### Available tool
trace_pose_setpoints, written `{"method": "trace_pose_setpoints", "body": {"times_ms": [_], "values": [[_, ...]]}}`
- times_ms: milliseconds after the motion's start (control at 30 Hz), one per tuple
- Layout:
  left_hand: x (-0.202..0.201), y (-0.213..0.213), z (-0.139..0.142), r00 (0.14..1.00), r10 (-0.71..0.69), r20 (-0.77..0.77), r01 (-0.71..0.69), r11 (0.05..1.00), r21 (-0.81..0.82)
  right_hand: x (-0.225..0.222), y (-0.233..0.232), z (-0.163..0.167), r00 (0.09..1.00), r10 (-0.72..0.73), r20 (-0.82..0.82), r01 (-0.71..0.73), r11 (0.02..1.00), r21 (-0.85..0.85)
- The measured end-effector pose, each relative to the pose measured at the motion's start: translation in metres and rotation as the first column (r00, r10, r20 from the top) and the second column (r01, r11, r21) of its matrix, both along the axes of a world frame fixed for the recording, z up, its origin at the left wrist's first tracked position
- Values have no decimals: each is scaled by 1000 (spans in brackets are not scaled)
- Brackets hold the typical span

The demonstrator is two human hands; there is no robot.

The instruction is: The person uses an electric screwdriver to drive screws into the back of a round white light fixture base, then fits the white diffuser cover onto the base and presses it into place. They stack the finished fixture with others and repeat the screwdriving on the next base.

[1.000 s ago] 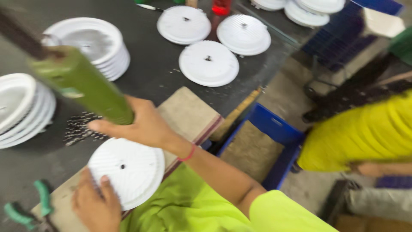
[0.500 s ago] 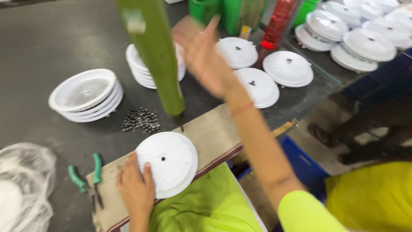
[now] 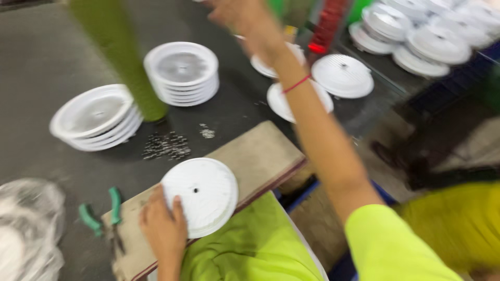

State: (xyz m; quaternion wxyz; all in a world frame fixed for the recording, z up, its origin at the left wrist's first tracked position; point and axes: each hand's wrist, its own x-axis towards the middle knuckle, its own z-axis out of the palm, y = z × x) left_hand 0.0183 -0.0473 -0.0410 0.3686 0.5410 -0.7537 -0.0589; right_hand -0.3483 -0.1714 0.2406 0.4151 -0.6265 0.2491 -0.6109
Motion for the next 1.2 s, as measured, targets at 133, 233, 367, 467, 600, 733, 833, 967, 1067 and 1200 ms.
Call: {"method": "trace_pose_setpoints", "body": {"times_ms": [133, 233, 367, 467, 600, 733, 833, 967, 1067, 1200], "values": [[12, -17, -39, 997, -55, 54, 61, 992, -114, 53, 19, -56, 816, -405, -413, 318, 911, -265], [9, -50, -66, 990, -129, 61, 140, 962, -234, 88, 34, -64, 721, -477, -503, 451, 874, -182], [9, -81, -87, 981, -194, 24, 194, 943, -270, 105, 66, -50, 612, -485, -624, 536, 835, -123], [9, -89, -96, 979, -201, 31, 202, 941, -272, 116, 74, -47, 610, -471, -638, 545, 833, -94], [4, -90, -92, 979, -201, 41, 205, 940, -272, 127, 74, -61, 601, -466, -650, 554, 828, -81], [1, -70, -65, 985, -154, 75, 169, 950, -264, 126, 72, -48, 671, -487, -559, 526, 844, -104], [4, -33, -41, 995, -58, 87, 72, 983, -172, 131, 69, -15, 819, -407, -404, 413, 908, -78], [-7, -9, -15, 989, 9, -150, -12, 1000, -20, 108, 83, 10, 907, -341, -248, 364, 930, 49], [-10, -9, 4, 989, 45, -141, -41, 999, 28, 99, 99, -7, 936, -345, -73, 347, 938, 23], [-6, -2, 24, 992, 45, -120, -44, 999, 5, 93, 119, -39, 943, -330, -54, 330, 944, 7]]}}
